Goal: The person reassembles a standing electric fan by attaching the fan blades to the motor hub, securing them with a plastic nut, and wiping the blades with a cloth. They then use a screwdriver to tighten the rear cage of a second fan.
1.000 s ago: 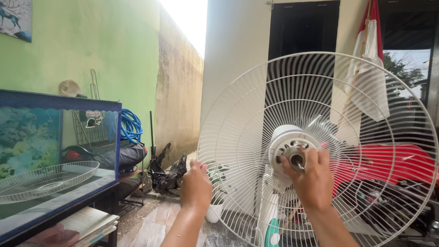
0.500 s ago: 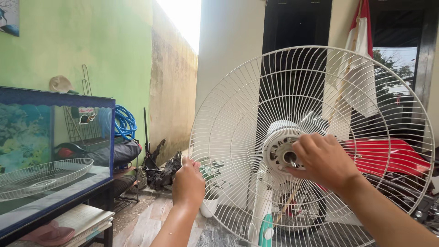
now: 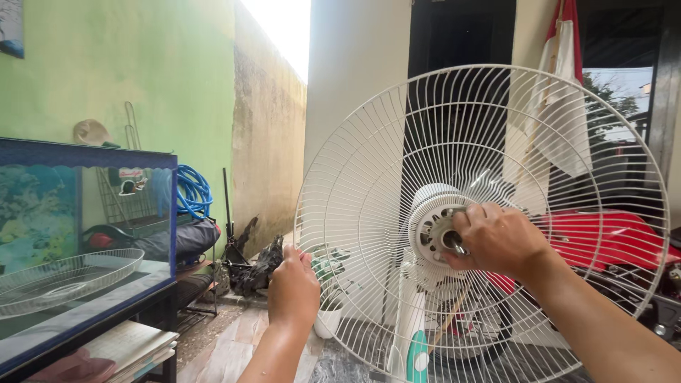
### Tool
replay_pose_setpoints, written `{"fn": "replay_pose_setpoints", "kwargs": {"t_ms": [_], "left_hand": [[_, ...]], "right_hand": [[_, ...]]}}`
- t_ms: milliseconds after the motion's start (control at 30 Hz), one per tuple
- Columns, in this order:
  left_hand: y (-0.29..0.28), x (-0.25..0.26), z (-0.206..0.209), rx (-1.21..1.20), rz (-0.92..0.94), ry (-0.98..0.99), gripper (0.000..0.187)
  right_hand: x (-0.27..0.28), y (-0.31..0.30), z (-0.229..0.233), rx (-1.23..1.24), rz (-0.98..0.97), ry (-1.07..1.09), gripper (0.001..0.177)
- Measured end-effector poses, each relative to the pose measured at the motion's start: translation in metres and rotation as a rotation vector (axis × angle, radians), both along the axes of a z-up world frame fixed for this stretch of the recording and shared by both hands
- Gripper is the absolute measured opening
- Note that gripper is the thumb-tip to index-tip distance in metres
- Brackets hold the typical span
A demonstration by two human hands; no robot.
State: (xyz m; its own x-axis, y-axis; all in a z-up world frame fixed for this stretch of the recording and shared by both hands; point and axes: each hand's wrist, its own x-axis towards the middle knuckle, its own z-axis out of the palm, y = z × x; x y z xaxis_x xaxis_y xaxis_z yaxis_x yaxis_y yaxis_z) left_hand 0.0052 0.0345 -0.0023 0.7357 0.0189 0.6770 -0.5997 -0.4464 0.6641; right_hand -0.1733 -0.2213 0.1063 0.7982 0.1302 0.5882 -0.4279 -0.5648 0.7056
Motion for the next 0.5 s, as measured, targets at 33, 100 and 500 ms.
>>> {"fn": "replay_pose_setpoints", "kwargs": {"t_ms": [33, 100, 500], "left_hand": [[-0.002, 0.001, -0.001, 0.002, -0.003, -0.008, 0.023], [-0.002, 0.007, -0.001, 0.002, 0.0, -0.029, 0.023], [-0.001, 0.025, 0.004, 0.01, -0.098, 0.003, 0.025]], "right_hand": [[0.001, -0.001, -0.002, 0.015, 0.004, -0.022, 0.076], [0.005, 0.001, -0.002, 0.041, 0.023, -0.071, 0.072], [0.014, -0.003, 0.013, -0.17, 0.206, -0.001, 0.073]]}}
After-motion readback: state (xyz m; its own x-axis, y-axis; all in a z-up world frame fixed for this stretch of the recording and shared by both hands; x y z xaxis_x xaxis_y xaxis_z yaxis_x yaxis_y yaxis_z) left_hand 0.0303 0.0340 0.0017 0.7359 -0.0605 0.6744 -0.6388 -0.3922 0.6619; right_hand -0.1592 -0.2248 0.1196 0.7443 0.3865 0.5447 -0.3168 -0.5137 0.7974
